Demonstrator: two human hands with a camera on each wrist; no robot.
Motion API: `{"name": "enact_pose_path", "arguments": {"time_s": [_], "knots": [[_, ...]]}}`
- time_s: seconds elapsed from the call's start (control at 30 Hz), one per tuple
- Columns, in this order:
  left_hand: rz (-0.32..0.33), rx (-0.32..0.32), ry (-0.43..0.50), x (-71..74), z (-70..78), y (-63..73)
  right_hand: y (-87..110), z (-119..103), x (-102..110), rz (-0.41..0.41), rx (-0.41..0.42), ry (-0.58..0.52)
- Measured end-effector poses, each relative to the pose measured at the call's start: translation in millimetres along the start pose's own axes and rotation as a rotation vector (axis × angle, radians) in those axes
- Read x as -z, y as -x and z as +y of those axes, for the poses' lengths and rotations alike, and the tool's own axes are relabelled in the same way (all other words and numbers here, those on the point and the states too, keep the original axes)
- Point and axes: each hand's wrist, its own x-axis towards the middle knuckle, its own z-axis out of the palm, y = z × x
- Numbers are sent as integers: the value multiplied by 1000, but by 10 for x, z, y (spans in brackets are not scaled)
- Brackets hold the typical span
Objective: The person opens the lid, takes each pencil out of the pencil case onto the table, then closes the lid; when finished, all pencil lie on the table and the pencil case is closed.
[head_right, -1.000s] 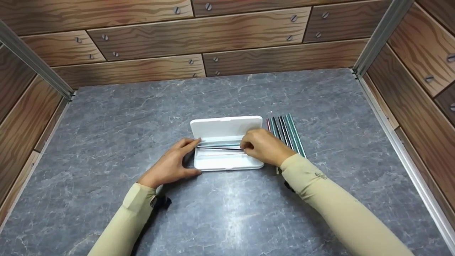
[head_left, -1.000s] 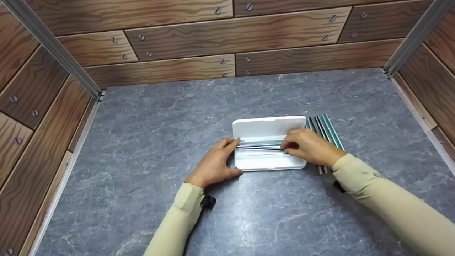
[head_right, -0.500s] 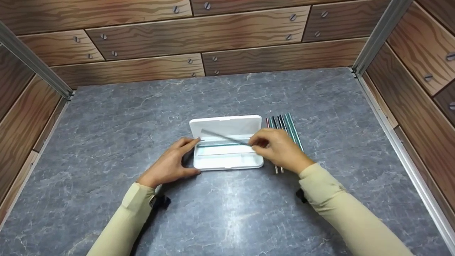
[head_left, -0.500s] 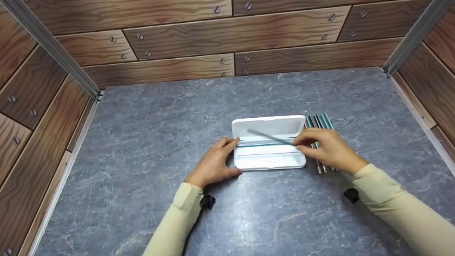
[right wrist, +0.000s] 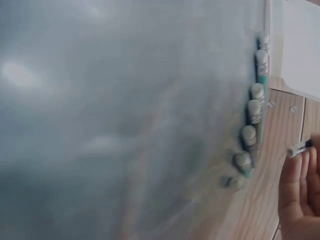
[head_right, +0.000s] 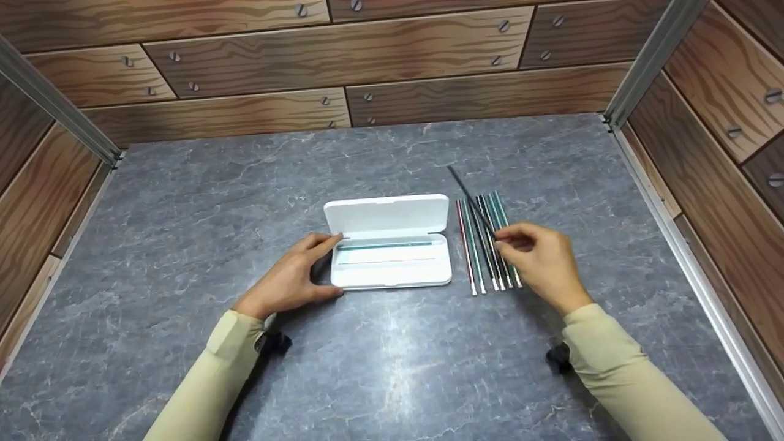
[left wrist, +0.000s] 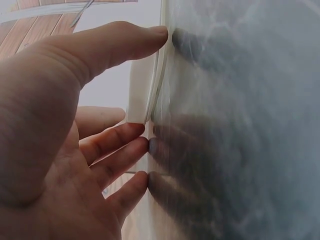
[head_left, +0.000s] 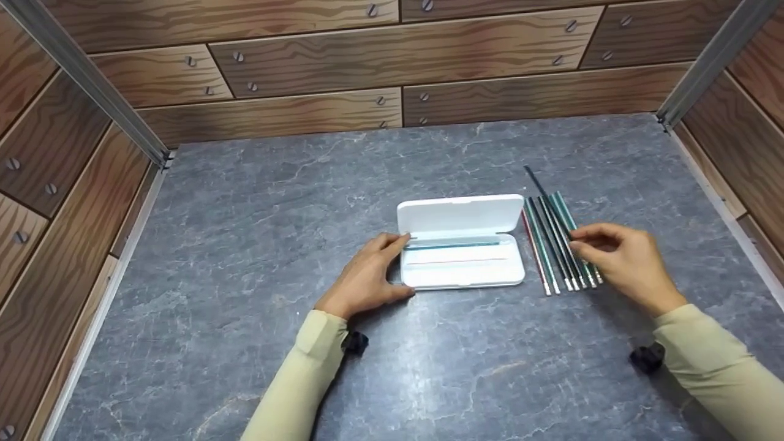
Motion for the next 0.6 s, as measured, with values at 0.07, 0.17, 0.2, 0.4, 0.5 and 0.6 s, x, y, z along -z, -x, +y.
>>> {"name": "enact_pose_path", "arguments": {"time_s": [0.07,0.17,0.2,0.4,0.5,0.6], "knots": [[-1,0,8,10,-8,3,26,37,42,18,-35,31],[-1,6,14,20,-18,10,50,80,99,34,-89,96],[0,8,14,22,-20,12,55,91,117,33,-109,119],[1,19,19,11,-23,15,68,147,206,-19,-236,247],[-2,19,21,1,-17,9,80,164,236,-54,-279,280],[-5,18,18,-5,-7,0,90,167,262,-75,-302,300]]}}
